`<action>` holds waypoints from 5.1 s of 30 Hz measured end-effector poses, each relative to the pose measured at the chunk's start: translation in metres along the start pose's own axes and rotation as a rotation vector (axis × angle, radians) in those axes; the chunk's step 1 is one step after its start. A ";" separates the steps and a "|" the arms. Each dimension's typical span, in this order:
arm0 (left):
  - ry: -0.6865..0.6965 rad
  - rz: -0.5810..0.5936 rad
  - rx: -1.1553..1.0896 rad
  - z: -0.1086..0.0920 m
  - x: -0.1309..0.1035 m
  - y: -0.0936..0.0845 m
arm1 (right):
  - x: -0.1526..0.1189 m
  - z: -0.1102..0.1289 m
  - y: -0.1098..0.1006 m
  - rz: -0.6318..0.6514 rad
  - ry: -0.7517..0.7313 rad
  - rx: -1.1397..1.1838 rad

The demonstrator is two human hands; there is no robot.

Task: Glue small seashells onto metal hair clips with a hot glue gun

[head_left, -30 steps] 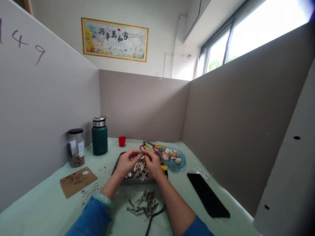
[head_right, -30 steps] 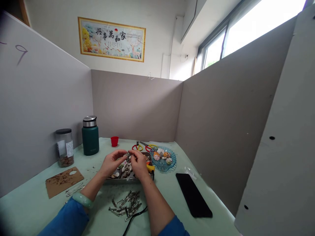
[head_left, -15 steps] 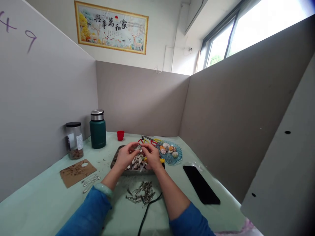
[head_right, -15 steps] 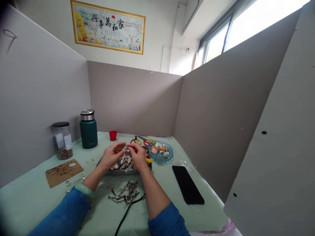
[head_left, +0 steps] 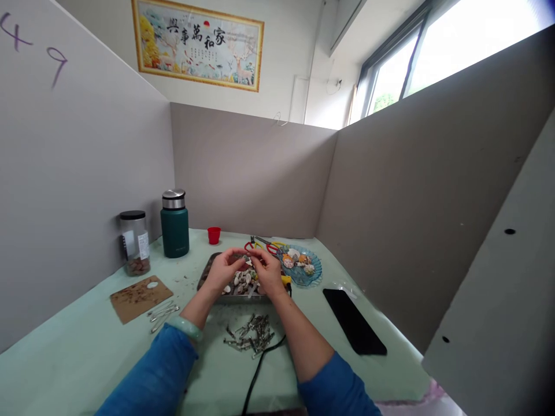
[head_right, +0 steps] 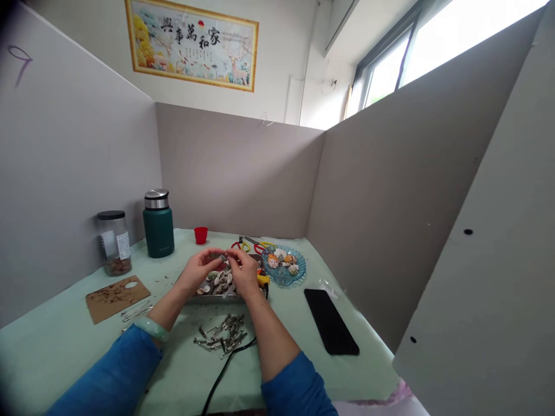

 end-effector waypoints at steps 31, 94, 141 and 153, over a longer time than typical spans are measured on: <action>0.096 0.040 0.087 -0.001 0.004 -0.002 | 0.001 0.007 -0.002 0.119 -0.087 -0.222; 0.010 0.155 -0.024 0.002 0.003 -0.007 | -0.002 0.005 -0.005 0.136 -0.171 -0.287; -0.115 -0.152 -0.192 -0.007 0.001 -0.015 | 0.008 0.007 -0.037 0.246 0.298 -0.821; -0.127 -0.175 -0.325 -0.003 0.005 -0.018 | 0.013 0.026 -0.041 0.192 0.507 0.534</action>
Point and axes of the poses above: each hand's wrist, its own x-axis towards the middle knuckle, its own y-axis out of the palm, z = x × y, the point moved 1 cm from there along x, towards the middle knuckle, and after that the axes turned 12 degrees about -y, right-handed, at the moved point
